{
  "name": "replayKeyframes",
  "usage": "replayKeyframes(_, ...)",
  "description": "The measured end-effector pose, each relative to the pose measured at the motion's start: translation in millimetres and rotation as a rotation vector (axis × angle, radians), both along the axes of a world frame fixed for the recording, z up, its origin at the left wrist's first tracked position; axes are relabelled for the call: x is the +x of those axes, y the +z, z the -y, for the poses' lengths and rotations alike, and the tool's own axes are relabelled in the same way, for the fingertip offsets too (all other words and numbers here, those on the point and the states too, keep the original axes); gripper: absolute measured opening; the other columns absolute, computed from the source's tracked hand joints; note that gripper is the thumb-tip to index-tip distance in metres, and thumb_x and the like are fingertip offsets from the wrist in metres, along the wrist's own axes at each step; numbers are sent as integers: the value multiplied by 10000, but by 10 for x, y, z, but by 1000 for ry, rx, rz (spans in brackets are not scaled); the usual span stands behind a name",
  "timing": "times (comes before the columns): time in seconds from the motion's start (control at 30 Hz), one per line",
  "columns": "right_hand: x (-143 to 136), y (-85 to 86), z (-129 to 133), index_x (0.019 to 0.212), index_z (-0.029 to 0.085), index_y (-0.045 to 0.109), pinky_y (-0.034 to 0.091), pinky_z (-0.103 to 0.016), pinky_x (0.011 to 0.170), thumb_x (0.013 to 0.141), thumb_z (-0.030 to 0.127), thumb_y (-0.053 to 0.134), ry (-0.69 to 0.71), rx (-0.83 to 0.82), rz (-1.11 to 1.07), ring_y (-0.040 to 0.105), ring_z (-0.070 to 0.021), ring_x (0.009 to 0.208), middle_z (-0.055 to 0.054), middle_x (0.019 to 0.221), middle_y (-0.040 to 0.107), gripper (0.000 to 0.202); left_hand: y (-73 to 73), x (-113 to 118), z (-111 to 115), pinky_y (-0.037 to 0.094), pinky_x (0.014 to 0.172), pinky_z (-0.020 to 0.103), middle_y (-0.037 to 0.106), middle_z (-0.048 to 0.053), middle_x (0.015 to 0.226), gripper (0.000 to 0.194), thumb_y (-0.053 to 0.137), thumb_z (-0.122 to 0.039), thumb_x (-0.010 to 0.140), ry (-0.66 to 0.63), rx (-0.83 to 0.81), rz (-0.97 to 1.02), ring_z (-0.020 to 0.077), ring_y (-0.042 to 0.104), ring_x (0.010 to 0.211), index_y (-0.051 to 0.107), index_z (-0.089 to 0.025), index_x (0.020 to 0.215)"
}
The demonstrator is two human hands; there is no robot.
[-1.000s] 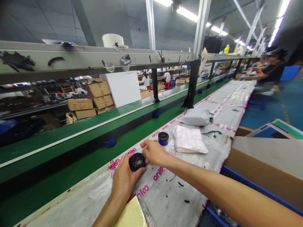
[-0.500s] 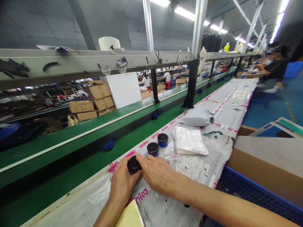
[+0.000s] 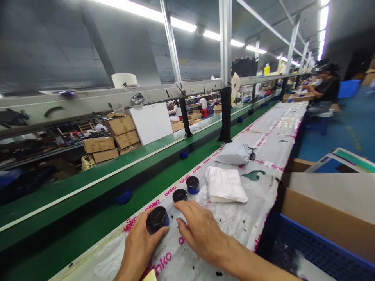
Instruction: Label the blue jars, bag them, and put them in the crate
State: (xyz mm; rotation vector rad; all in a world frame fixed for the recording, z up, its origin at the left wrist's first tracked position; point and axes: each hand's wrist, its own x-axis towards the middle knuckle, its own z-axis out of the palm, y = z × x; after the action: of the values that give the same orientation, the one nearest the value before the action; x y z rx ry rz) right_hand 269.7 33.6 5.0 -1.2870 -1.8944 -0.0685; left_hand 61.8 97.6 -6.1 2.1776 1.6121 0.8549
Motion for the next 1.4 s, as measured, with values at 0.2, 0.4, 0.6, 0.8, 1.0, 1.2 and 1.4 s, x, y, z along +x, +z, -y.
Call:
replayKeyframes(0.2, 118, -166, 69, 1266, 239, 557, 588, -389, 861, 972, 228, 472, 53, 7, -33, 679, -241, 1045, -90, 1173, 697, 306, 216, -7, 115, 409, 1109, 427, 612, 88, 1361, 687, 774, -226, 685, -46, -123, 39, 288, 552, 1272, 559, -212, 1337)
replayKeyframes(0.4, 96, -262, 27, 1234, 291, 583, 605, -370, 816, 975, 285, 493, 137, 12, -34, 695, -240, 1031, -62, 1150, 706, 275, 476, -363, 289, 442, 1073, 377, 602, 57, 1362, 465, 650, -265, 840, -102, -57, 48, 249, 563, 1244, 591, -272, 1301)
replayKeyframes(0.6, 12, -140, 18, 1155, 277, 610, 602, -348, 756, 984, 271, 482, 198, -10, -43, 703, -222, 950, -59, 1070, 713, 214, 624, -1060, 232, 494, 973, 366, 668, 59, 1228, 270, 539, -267, 916, 117, 65, -159, 242, 640, 1109, 639, -236, 1164)
replayKeyframes(0.8, -219, 29, 5, 1102, 256, 630, 609, -344, 719, 991, 247, 450, 257, -37, -58, 709, -214, 882, -68, 1027, 719, 211, 653, -1178, -386, 408, 1074, 409, 569, 130, 1393, 438, 577, -228, 891, 237, 73, -201, 291, 526, 1298, 540, -177, 1325)
replayKeyframes(1.0, -197, 118, 111, 1112, 246, 619, 595, -324, 724, 981, 210, 469, 284, 1, -34, 700, -210, 895, -67, 1017, 720, 202, 437, -1014, -1066, 381, 1097, 467, 536, 197, 1420, 579, 700, -148, 759, 346, -32, -28, 358, 485, 1334, 536, -141, 1314)
replayKeyframes(1.2, -116, 109, 181, 1091, 226, 602, 559, -307, 724, 981, 180, 460, 322, -39, -44, 681, -187, 849, -54, 959, 710, 186, 550, -1006, -909, 329, 1150, 504, 511, 195, 1438, 619, 745, -195, 744, 334, -4, 266, 376, 450, 1359, 540, -151, 1326)
replayKeyframes(1.4, -279, 78, 217, 1089, 223, 629, 507, -336, 767, 988, 249, 438, 338, -309, -82, 674, -204, 879, -55, 1004, 713, 217, 756, -901, -54, 605, 825, 397, 673, 125, 1198, 508, 610, -448, 891, 107, -235, 776, 243, 679, 1005, 540, -171, 1311)
